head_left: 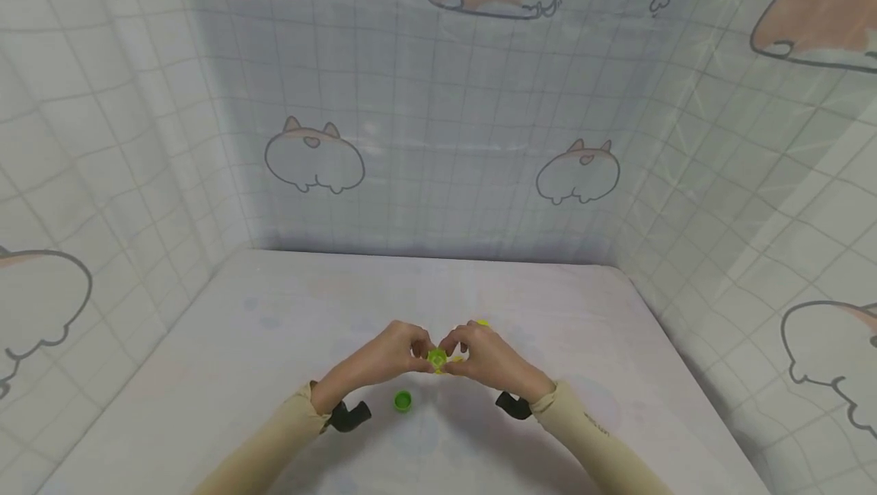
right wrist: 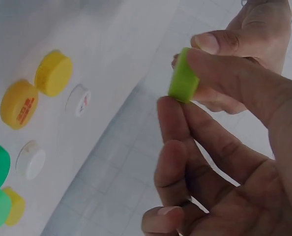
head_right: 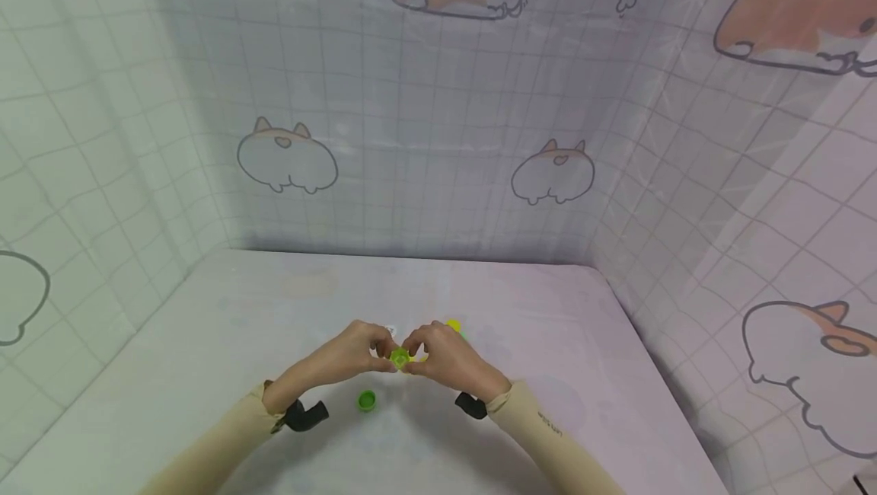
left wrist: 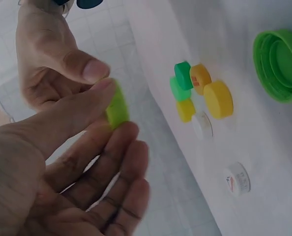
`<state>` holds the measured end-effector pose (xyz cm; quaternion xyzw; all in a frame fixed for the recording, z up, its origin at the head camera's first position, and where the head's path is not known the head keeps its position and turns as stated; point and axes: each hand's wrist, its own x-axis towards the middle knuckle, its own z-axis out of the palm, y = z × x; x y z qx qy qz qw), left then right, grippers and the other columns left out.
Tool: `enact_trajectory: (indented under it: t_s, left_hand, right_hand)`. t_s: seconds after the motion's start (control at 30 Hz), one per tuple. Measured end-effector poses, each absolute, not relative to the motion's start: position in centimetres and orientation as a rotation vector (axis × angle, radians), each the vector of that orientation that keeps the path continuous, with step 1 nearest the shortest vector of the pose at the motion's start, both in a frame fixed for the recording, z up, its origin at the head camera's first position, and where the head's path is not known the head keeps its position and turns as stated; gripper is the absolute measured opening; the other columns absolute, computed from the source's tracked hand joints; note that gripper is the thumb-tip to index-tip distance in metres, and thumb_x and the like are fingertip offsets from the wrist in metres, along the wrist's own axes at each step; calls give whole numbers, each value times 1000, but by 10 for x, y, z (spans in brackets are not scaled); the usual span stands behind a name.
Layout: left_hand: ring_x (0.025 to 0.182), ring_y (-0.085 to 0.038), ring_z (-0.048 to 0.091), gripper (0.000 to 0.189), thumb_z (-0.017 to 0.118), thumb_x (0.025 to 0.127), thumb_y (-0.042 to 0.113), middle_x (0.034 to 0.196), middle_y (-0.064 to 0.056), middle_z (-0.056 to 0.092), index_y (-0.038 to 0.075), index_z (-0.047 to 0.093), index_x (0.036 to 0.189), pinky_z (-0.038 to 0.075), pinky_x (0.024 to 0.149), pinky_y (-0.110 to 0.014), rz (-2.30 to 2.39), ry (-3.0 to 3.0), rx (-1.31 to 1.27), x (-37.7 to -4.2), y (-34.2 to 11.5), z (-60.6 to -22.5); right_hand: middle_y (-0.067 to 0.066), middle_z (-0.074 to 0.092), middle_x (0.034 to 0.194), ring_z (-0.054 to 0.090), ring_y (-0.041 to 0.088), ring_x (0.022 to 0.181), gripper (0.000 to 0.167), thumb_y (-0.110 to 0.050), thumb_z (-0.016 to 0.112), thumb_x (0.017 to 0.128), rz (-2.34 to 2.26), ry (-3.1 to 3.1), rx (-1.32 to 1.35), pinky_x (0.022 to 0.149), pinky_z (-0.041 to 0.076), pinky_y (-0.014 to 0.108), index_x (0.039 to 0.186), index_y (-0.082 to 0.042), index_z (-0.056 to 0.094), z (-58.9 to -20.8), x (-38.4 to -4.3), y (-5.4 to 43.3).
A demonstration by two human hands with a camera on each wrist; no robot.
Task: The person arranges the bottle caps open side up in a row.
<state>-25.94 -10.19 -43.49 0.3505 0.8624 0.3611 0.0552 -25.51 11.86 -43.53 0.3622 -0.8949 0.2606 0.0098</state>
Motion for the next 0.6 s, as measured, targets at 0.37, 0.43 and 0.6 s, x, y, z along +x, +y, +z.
enact_trajectory:
  t_s: [0.37,0.43,0.6]
  left_hand:
    - [61,0,51,16,84,72,15,69,9,61,11,70,79,44,56,-19,879,2668,1049,-255,-102,-447]
    - [63,-2,52,16,84,72,15,70,8,63,11,71,80,44,57,-20,863,2680,1019,-254,-102,-450]
    - [72,-7,56,21,85,70,20,79,4,68,13,71,83,46,78,-36,791,2698,902,-250,-100,-456]
  right_hand:
    - [-11,71,91,64,10,86,20,-20,80,78,684,-2841,1236,74,47,16,98,-17,74,-454,-253,106]
    - [-11,71,91,63,5,85,20,-19,80,78,672,-2848,1237,74,47,16,97,-17,75,-459,-254,103]
    - [-14,71,89,60,1,84,21,-21,80,76,660,-2893,1210,74,47,15,96,-18,75,-469,-254,98]
